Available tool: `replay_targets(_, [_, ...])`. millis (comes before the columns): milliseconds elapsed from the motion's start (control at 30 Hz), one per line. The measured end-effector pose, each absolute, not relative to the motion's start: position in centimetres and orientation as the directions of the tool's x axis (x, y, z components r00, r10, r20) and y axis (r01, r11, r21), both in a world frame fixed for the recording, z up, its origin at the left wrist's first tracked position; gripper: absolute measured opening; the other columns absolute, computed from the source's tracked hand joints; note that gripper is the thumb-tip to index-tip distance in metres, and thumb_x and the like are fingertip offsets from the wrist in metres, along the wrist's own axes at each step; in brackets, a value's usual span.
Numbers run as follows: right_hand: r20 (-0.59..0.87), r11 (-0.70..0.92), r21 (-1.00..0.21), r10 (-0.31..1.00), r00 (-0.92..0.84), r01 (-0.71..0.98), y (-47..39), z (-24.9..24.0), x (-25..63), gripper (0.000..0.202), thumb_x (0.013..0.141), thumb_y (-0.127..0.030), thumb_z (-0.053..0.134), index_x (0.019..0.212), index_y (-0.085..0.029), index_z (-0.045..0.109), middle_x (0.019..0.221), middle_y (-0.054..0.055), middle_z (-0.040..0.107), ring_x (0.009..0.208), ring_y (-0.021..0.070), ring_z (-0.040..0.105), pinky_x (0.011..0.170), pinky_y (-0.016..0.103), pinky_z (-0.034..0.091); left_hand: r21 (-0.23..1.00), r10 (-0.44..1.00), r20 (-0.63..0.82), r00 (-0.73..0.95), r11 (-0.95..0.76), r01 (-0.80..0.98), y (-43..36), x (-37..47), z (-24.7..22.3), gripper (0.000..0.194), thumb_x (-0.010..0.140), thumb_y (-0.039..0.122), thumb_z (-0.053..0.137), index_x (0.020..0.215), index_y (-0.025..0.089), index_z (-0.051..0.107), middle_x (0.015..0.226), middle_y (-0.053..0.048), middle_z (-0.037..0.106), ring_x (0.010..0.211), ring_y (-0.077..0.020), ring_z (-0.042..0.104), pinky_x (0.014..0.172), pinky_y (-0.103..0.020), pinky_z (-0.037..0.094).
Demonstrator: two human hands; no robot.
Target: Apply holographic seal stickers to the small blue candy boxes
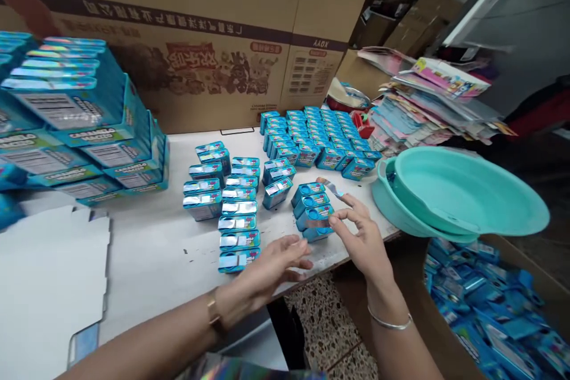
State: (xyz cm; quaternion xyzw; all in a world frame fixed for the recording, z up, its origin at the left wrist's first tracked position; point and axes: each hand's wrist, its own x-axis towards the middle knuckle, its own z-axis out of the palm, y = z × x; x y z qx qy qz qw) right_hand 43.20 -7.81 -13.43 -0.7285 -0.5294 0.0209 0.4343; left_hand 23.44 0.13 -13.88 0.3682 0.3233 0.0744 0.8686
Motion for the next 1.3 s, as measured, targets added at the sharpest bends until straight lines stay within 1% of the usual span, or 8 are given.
replay_targets(100, [0.399,-0.083,-0.659,0.804,0.442,0.747,-7.8,-14.1,43.3,0.02,0.091,-0.04,0.064,0.08,-0.024,0.07,0.133,0.013,0.063,0.135,0.0319,0.049,0.104,0.054,0.044,0.602,0.443,-0.495,0.748,0.795,-0.072,-0.4,26.6,-15.5,0.055,0.074,0.058,0.078,0.104,0.016,0.062,0.107,-0.009,0.064,0.08,-0.0136,0.061,0.064,-0.024,0.043])
replay_targets(267, [0.361,-0.16,-0.637,0.802,0.475,0.754,-8.6,-14.7,43.4,0.02,0.091,-0.04,0.063,0.082,-0.024,0.069,0.135,0.013,0.062,0.135,0.0336,0.048,0.105,0.059,0.041,0.649,0.55,-0.478,0.685,0.747,-0.147,-0.6,28.4,-16.9,0.049,0.065,0.056,0.084,0.076,0.015,0.06,0.072,0.0,0.06,0.059,-0.0083,0.052,0.054,-0.021,0.036])
replay_targets(533, [0.504,-0.322,-0.344,0.729,0.463,0.882,-8.3,-16.3,42.8,0.018,0.092,-0.028,0.058,0.077,-0.021,0.065,0.128,0.016,0.062,0.135,0.0386,0.043,0.104,0.072,0.031,0.794,0.674,-0.449,0.587,0.602,-0.084,-0.4,30.1,-18.1,0.046,0.065,0.058,0.081,0.066,0.017,0.06,0.06,0.002,0.057,0.052,-0.0096,0.047,0.052,-0.023,0.035])
replay_targets(633, [0.507,-0.354,-0.312,0.723,0.469,0.882,-8.2,-16.6,42.7,0.015,0.092,-0.027,0.059,0.079,-0.021,0.065,0.13,0.015,0.061,0.136,0.0387,0.043,0.105,0.074,0.026,0.818,0.704,-0.427,0.567,0.568,-0.088,-0.2,30.5,-18.2,0.048,0.062,0.06,0.081,0.065,0.017,0.061,0.06,0.002,0.058,0.053,-0.01,0.048,0.054,-0.023,0.037])
replay_targets(800, [0.446,-0.36,-0.387,0.733,0.514,0.849,-8.1,-17.3,42.9,0.019,0.093,-0.03,0.057,0.078,-0.021,0.065,0.132,0.014,0.06,0.138,0.0396,0.04,0.108,0.075,0.022,0.818,0.735,-0.423,0.529,0.562,-0.126,-0.2,30.8,-18.8,0.052,0.055,0.063,0.083,0.064,0.016,0.062,0.057,0.002,0.058,0.051,-0.0098,0.049,0.052,-0.023,0.039])
replay_targets(900, [0.411,-0.303,-0.569,0.701,0.584,0.764,-8.0,-17.9,43.2,0.011,0.09,-0.031,0.059,0.09,-0.022,0.065,0.123,0.013,0.062,0.13,0.035,0.049,0.107,0.064,0.036,0.811,0.744,-0.43,0.512,0.567,-0.143,-0.5,31.2,-19.2,0.051,0.054,0.061,0.085,0.064,0.016,0.063,0.057,0.001,0.06,0.049,-0.0093,0.049,0.05,-0.022,0.04])
replay_targets(1033, [0.326,-0.22,-0.803,0.617,0.716,0.555,-7.7,-18.8,43.4,0.036,0.085,-0.028,0.062,0.12,-0.024,0.057,0.122,0.011,0.058,0.106,0.0241,0.062,0.091,0.044,0.054,0.788,0.759,-0.466,0.455,0.59,-0.176,-1.3,32.1,-20.5,0.053,0.054,0.059,0.086,0.072,0.016,0.061,0.057,0.001,0.063,0.047,-0.0096,0.053,0.048,-0.022,0.042])
replay_targets(1300, [0.443,-0.158,-0.776,0.551,0.707,0.61,-7.8,-17.9,43.2,0.043,0.092,-0.025,0.051,0.135,-0.023,0.053,0.136,0.014,0.049,0.113,0.0243,0.06,0.094,0.044,0.053,0.767,0.76,-0.48,0.439,0.606,-0.211,-2.7,31.2,-21.4,0.056,0.054,0.058,0.085,0.082,0.018,0.056,0.056,0.007,0.056,0.047,-0.0089,0.049,0.043,-0.02,0.039])
